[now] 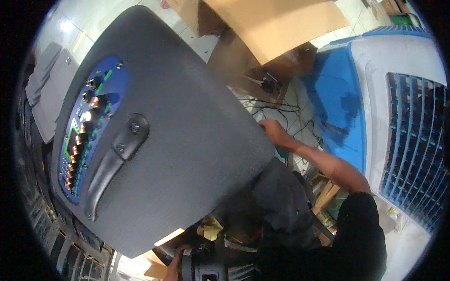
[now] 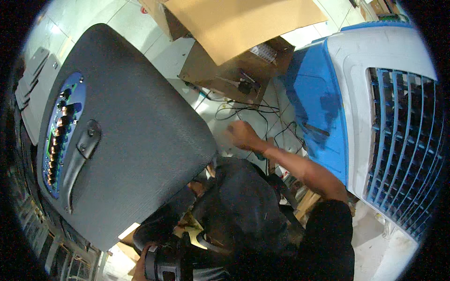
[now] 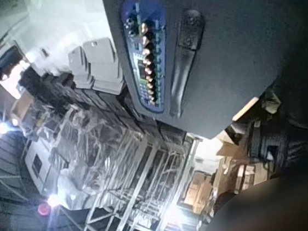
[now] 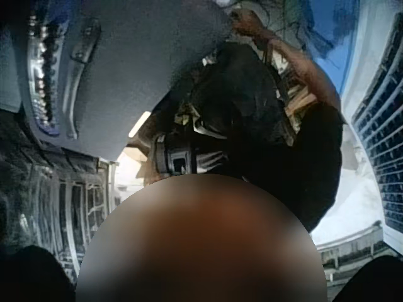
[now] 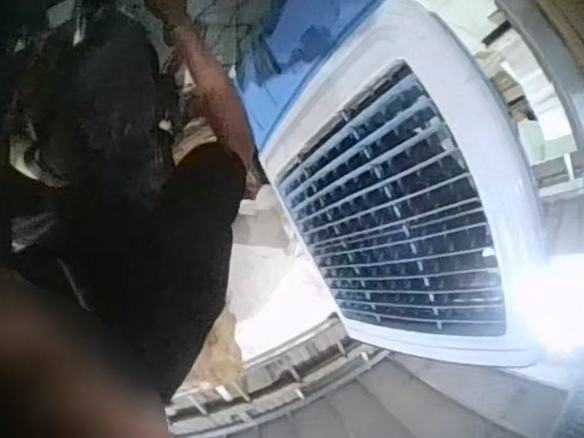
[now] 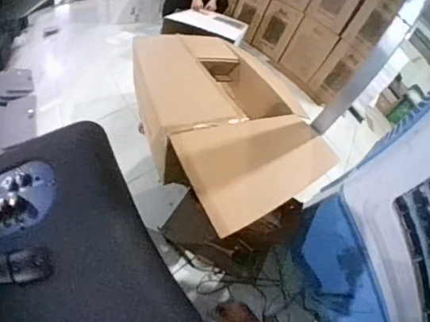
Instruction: The person assembles a speaker by connecting internal wires, inserting a subwoofer, and applying foam tape to the subwoofer rim. They then place the subwoofer into the speaker enclosure and secure it.
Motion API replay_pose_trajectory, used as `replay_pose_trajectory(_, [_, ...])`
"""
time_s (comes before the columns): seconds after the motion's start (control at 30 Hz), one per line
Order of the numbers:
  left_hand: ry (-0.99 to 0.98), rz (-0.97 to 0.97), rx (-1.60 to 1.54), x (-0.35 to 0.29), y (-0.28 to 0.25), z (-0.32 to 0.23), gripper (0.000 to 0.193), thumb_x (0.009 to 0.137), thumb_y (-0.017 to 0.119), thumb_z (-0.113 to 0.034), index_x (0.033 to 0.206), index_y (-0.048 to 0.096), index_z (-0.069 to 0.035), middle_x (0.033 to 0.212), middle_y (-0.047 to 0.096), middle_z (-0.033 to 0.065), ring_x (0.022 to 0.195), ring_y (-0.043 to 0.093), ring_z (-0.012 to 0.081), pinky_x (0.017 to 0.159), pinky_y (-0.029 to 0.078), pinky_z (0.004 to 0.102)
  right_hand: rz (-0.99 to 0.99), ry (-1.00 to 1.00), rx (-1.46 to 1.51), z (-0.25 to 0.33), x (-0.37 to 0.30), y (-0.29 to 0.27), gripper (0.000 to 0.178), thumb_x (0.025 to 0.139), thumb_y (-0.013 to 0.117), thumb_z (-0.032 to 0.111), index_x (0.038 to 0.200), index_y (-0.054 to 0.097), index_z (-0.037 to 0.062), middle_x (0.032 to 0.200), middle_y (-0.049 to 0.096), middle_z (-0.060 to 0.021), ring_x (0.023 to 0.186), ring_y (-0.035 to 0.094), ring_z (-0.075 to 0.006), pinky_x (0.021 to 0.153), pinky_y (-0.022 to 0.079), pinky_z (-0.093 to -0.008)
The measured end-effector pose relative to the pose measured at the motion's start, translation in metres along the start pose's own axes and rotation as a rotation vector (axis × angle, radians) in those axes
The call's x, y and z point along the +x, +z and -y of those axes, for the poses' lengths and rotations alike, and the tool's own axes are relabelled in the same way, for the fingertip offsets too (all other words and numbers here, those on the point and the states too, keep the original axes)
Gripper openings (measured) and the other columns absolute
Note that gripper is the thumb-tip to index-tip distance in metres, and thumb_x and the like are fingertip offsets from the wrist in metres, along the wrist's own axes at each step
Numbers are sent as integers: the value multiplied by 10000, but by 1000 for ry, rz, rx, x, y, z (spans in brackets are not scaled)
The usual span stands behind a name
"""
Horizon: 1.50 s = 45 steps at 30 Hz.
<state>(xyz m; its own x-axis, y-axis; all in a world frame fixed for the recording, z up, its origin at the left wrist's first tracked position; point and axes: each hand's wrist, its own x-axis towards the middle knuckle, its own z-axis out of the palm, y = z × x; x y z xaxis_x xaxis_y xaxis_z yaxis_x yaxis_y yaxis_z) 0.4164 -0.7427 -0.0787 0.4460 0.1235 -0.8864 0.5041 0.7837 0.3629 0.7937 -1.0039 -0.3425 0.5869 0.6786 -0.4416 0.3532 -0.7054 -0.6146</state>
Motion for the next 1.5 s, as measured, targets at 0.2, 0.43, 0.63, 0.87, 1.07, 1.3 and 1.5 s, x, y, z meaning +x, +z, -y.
replay_pose_trajectory(0.2, [128,-3,37,39,-10,10,1132,574,867,-259,1550,319,-87,1399,526,135,1266,548,246,1119,419,377,687,-399,18,-44,54,31,282,869,625,245,842,708,-24,764,694,-168,630,698,-278,537,555,-441])
replay_pose_trajectory(0.43, [344,7,84,63,-15,37,1046,628,808,-272,1544,347,-68,1387,545,140,1251,562,243,1108,421,368,1010,-171,86,-21,75,11,231,822,703,194,861,710,-33,833,717,-167,736,725,-268,554,593,-416])
replay_pose_trajectory(0.63, [609,-10,119,56,-17,84,975,674,759,-284,1538,372,-52,1377,560,144,1238,573,240,1099,423,360,1126,-562,-298,-9,91,56,332,909,642,258,926,711,-67,868,716,-208,749,721,-308,603,596,-421])
replay_pose_trajectory(0.87, [983,-69,178,5,14,123,898,728,700,-297,1532,400,-33,1366,579,149,1223,587,237,1088,425,351,531,-583,-329,44,16,-33,362,983,589,311,998,722,-25,864,710,-215,784,721,-370,670,587,-433])
replay_pose_trajectory(1.07, [1373,-197,289,-62,46,110,838,775,651,-309,1527,424,-17,1356,594,154,1210,599,234,1079,427,343,265,-720,-295,86,-86,-100,371,998,612,333,970,716,-22,855,708,-243,822,710,-381,736,543,-470])
replay_pose_trajectory(1.3, [1586,-787,951,-135,77,26,756,814,684,-435,1495,524,-147,1261,654,170,1074,668,232,971,499,318,101,-728,-398,106,-135,-82,391,973,641,330,999,698,-55,933,706,-276,931,672,-470,871,516,-534])
replay_pose_trajectory(1.5, [1328,-913,1240,-106,63,-102,767,877,694,-497,1529,488,-150,1166,699,129,967,681,199,892,544,361,-45,-754,-531,108,-127,-68,400,983,621,329,900,686,-56,881,684,-310,910,676,-476,814,520,-559])
